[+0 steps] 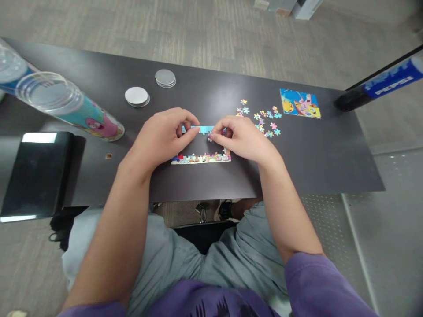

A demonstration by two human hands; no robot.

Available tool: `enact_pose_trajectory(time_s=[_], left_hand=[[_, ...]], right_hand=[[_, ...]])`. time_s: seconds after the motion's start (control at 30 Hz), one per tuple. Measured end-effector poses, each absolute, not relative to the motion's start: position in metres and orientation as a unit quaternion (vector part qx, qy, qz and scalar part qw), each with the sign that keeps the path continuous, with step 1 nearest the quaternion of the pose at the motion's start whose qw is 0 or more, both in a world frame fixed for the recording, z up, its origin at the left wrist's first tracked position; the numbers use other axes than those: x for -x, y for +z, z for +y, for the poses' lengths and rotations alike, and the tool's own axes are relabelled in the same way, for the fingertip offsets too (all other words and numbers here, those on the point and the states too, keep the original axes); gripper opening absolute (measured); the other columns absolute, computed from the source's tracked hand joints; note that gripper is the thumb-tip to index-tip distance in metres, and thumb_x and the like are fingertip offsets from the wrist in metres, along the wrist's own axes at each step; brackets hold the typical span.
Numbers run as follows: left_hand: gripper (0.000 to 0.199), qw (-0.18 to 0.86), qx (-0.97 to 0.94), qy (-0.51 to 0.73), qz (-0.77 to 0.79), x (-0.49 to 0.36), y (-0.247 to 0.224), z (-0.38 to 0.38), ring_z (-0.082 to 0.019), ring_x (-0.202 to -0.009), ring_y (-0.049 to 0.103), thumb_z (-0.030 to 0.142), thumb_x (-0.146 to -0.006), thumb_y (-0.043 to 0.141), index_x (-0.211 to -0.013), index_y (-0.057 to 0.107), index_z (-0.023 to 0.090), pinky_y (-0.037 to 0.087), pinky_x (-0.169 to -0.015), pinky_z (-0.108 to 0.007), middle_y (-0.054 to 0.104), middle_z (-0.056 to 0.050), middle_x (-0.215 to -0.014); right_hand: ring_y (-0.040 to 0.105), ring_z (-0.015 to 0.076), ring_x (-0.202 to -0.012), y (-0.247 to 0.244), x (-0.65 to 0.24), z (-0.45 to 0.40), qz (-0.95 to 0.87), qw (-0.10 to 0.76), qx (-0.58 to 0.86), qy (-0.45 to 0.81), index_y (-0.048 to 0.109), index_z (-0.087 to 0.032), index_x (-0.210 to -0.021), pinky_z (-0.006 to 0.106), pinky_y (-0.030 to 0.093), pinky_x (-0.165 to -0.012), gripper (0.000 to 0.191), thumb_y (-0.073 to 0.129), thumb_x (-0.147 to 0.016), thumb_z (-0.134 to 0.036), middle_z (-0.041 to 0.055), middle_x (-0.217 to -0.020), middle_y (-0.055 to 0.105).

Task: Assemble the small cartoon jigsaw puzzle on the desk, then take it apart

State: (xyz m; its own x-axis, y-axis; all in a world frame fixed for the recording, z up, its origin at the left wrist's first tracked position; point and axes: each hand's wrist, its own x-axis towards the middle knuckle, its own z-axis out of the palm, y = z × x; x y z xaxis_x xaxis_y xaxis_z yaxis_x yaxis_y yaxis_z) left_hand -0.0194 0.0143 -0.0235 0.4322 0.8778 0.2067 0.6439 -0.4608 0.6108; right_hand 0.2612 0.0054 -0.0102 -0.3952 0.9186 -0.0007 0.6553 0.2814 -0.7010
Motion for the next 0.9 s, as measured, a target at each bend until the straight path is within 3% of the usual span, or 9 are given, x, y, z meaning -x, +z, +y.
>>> enact_pose_trajectory(time_s=[0.27,0.67,0.9], left_hand=[[0.021,0.235,-0.820,0.254,0.456,0.018,-0.027,0.017,-0.024,-0.088,0.075,0.043,-0.113,0.079,-0.124,0.090,0.028,0.056,-0.083,-0.041,0.088,-0.004,-0.110],[0.023,0.236,-0.816,0.252,0.464,0.017,-0.026,0.018,-0.025,-0.090,0.075,0.048,-0.114,0.081,-0.123,0.090,0.028,0.058,-0.085,-0.041,0.087,-0.004,-0.109],[0.021,0.234,-0.814,0.251,0.468,0.018,-0.023,0.016,-0.026,-0.092,0.078,0.041,-0.113,0.076,-0.123,0.090,0.029,0.059,-0.086,-0.041,0.089,-0.004,-0.111]], right_hand=[[0.079,0.0350,-0.095,-0.016,-0.258,0.007,-0.795,0.190,0.523,0.242,0.089,-0.030,-0.105,0.053,0.062,-0.098,0.011,0.095,-0.115,-0.030,0.0087,-0.103,0.086],[0.077,0.0362,-0.098,-0.022,-0.261,0.009,-0.785,0.202,0.536,0.235,0.089,-0.032,-0.115,0.052,0.059,-0.095,0.008,0.097,-0.114,-0.033,0.0066,-0.101,0.081],[0.076,0.0366,-0.102,-0.020,-0.266,0.010,-0.789,0.205,0.521,0.251,0.096,-0.035,-0.116,0.053,0.060,-0.102,0.008,0.098,-0.116,-0.043,0.0065,-0.100,0.077]])
